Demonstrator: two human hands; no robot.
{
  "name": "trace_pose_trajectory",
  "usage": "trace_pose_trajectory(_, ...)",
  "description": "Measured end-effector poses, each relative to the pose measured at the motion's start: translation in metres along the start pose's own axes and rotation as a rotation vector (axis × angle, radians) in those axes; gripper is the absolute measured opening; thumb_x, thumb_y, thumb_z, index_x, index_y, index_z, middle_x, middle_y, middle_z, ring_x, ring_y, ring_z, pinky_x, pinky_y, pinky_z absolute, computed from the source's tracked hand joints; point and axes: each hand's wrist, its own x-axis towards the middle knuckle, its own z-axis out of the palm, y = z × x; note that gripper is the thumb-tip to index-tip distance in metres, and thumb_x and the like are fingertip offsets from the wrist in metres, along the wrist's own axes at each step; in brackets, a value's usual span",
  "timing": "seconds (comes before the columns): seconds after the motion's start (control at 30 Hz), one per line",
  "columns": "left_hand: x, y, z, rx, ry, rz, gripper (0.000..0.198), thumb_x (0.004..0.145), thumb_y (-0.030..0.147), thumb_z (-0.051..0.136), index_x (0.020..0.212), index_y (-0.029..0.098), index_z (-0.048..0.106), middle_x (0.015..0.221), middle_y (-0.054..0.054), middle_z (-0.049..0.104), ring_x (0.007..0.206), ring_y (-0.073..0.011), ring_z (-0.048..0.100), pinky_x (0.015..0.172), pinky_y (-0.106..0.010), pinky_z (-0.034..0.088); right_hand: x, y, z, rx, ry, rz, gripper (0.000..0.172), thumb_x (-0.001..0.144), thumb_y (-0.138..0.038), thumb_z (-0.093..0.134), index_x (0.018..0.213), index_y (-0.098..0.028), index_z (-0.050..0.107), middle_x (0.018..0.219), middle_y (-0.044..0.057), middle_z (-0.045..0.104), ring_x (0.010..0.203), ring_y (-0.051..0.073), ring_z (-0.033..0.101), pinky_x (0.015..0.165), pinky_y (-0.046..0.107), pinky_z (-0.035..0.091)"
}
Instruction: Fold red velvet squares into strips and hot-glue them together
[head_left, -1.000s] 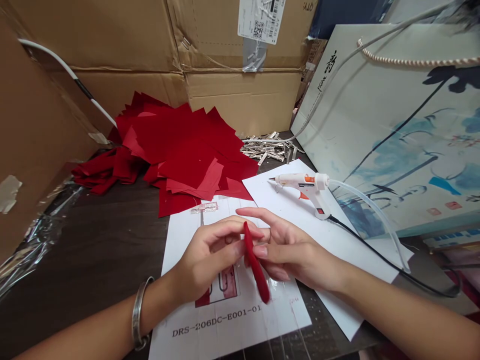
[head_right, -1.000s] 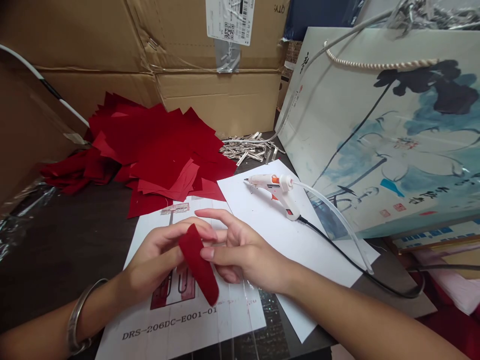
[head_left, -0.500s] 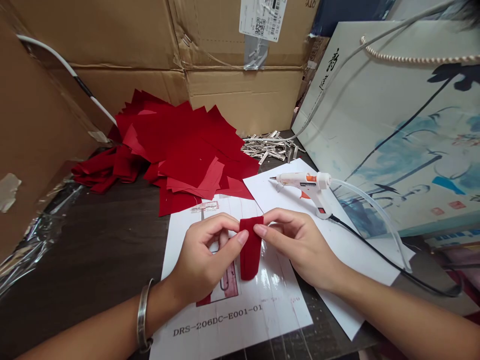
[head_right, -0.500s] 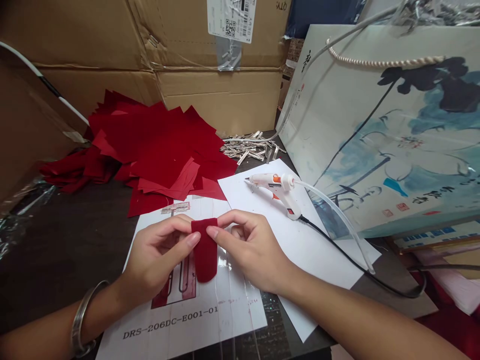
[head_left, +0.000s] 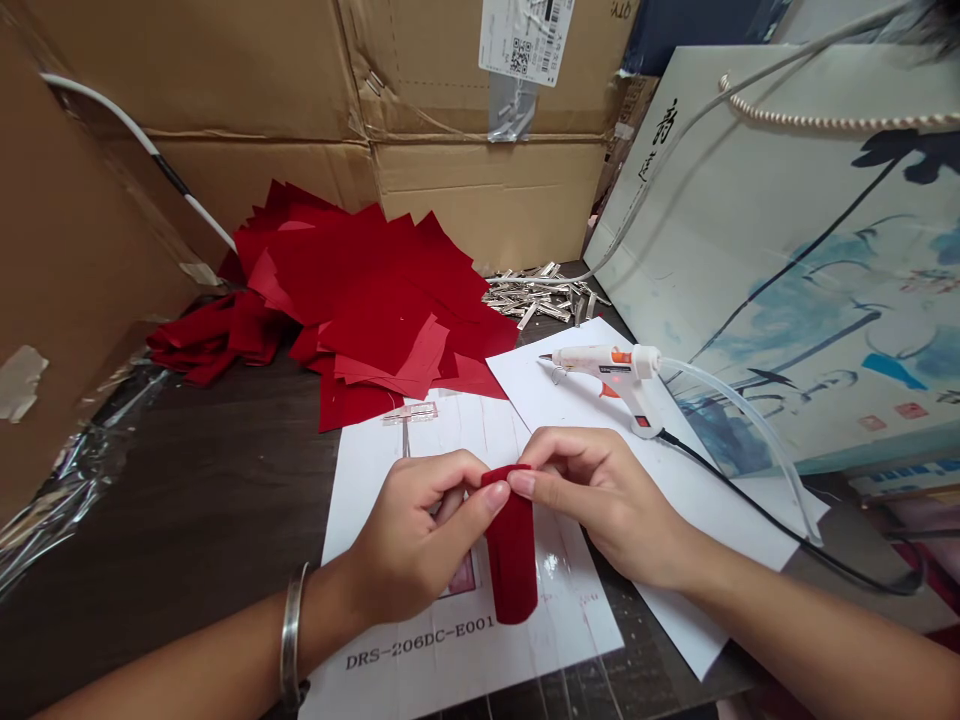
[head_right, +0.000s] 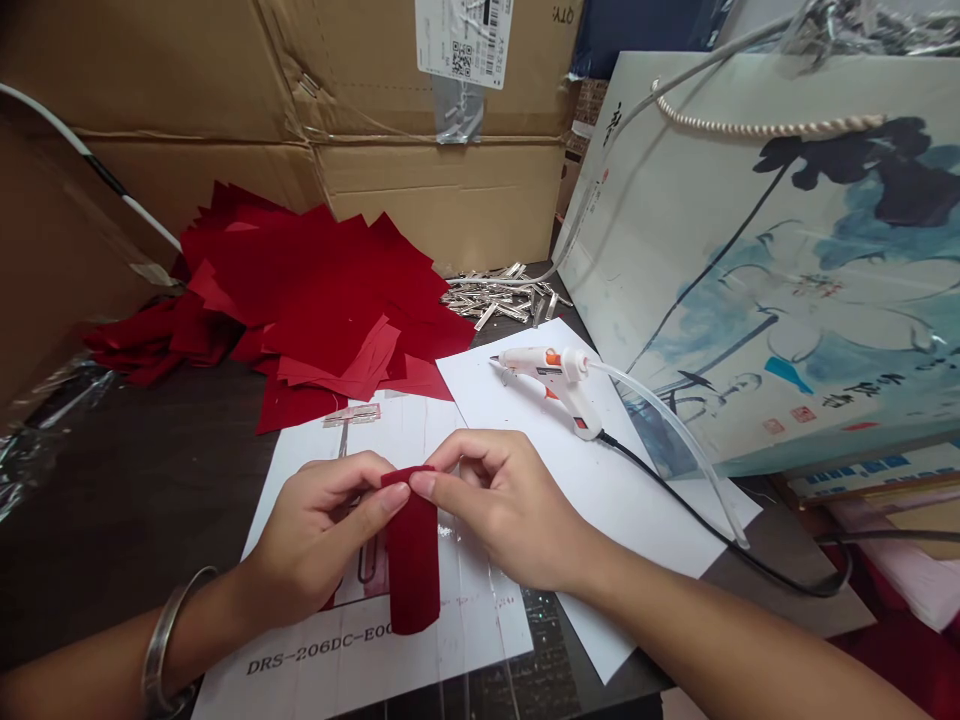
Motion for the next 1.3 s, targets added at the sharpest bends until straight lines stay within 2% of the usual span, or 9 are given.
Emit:
trace_pose_trajectory(0.17,0.002,0.002,0.0,0.06,0.004,0.071,0.035,0.097,0.035,0.046,0.067,0.017,0.051,0.045,0.005,0.049,0.038,-0.0086,0.049,0.04,-0.019,0.036,0.0,-0.001,0.001,-0.007,-0.009,0.01,0.024,0.085,-0.038,0.066,0.074,-0.017,0.063,0.068,0.0,0.056,0.064,0.011,0.045,0.061,0.026,0.036)
trace_pose_trajectory(0.3,0.007,0.005,-0.002,0.16,0.141,0.164,0.036,0.096,0.028,0.046,0.062,0.016,0.049,0.053,0.005,0.044,0.049,-0.0067,0.041,0.048,-0.018,0.035,0.0,-0.001,0.001,-0.022,-0.012,0.039,0.028,0.085,-0.043,0.064,0.076,-0.017,0.062,0.068,0.0,0.052,0.063,0.011,0.042,0.06,0.026,0.035)
trace_pose_trajectory(0.4,0.008,0.004,-0.002,0.158,0.182,0.166,0.036,0.096,0.028,0.047,0.062,0.017,0.048,0.055,0.005,0.039,0.051,-0.0073,0.036,0.049,-0.019,0.033,-0.001,0.0,0.002,-0.029,-0.026,0.048,0.027,0.087,-0.042,0.062,0.076,-0.017,0.061,0.067,-0.001,0.052,0.061,0.011,0.042,0.059,0.025,0.035)
trace_pose_trajectory(0.67,0.009,0.002,-0.002,0.125,0.217,0.15,0.028,0.096,0.029,0.048,0.072,0.018,0.059,0.062,0.004,0.054,0.057,-0.0091,0.047,0.053,-0.019,0.039,-0.001,0.004,0.006,-0.048,-0.063,0.071,0.027,0.087,-0.043,0.061,0.078,-0.018,0.058,0.063,-0.003,0.047,0.056,0.008,0.035,0.054,0.024,0.03)
trace_pose_trajectory(0.83,0.012,0.005,-0.002,0.077,0.353,0.101,0.028,0.095,0.033,0.05,0.073,0.019,0.062,0.063,0.003,0.059,0.051,-0.0086,0.044,0.05,-0.02,0.038,-0.001,0.006,0.01,-0.079,-0.104,0.121,0.029,0.084,-0.039,0.065,0.068,-0.016,0.058,0.059,-0.003,0.045,0.054,0.008,0.033,0.051,0.024,0.026)
trace_pose_trajectory(1.0,0.014,0.008,-0.003,-0.056,0.167,-0.007,0.031,0.09,0.041,0.055,0.084,0.017,0.073,0.062,-0.001,0.063,0.041,-0.0074,0.037,0.039,-0.022,0.03,-0.002,0.006,0.01,-0.067,-0.131,0.139,0.029,0.086,-0.037,0.063,0.066,-0.016,0.062,0.052,-0.005,0.035,0.05,0.007,0.025,0.046,0.024,0.018)
trace_pose_trajectory(1.1,0.014,0.009,-0.004,-0.119,0.175,-0.063,0.029,0.087,0.041,0.06,0.082,0.016,0.075,0.047,0.002,0.055,0.035,-0.0065,0.031,0.035,-0.021,0.023,-0.003,0.005,0.011,-0.014,-0.183,0.144,0.025,0.085,-0.036,0.065,0.068,-0.017,0.066,0.051,-0.007,0.032,0.048,0.007,0.021,0.045,0.023,0.017)
trace_pose_trajectory(1.2,0.015,0.007,-0.003,-0.192,0.226,-0.126,0.03,0.086,0.043,0.061,0.085,0.017,0.075,0.033,0.006,0.04,0.032,-0.007,0.031,0.034,-0.02,0.023,-0.003,0.004,0.012,0.067,-0.243,0.164,0.024,0.084,-0.034,0.066,0.068,-0.017,0.068,0.051,-0.006,0.038,0.048,0.006,0.025,0.046,0.021,0.025)
trace_pose_trajectory(1.3,0.017,0.003,-0.004,-0.262,0.277,-0.185,0.032,0.086,0.046,0.062,0.091,0.017,0.075,0.045,0.002,0.058,0.031,-0.0052,0.033,0.033,-0.019,0.024,-0.001,0.005,0.011,0.091,-0.217,0.214,0.021,0.081,-0.035,0.069,0.071,-0.016,0.071,0.053,-0.004,0.049,0.048,0.006,0.034,0.046,0.02,0.03)
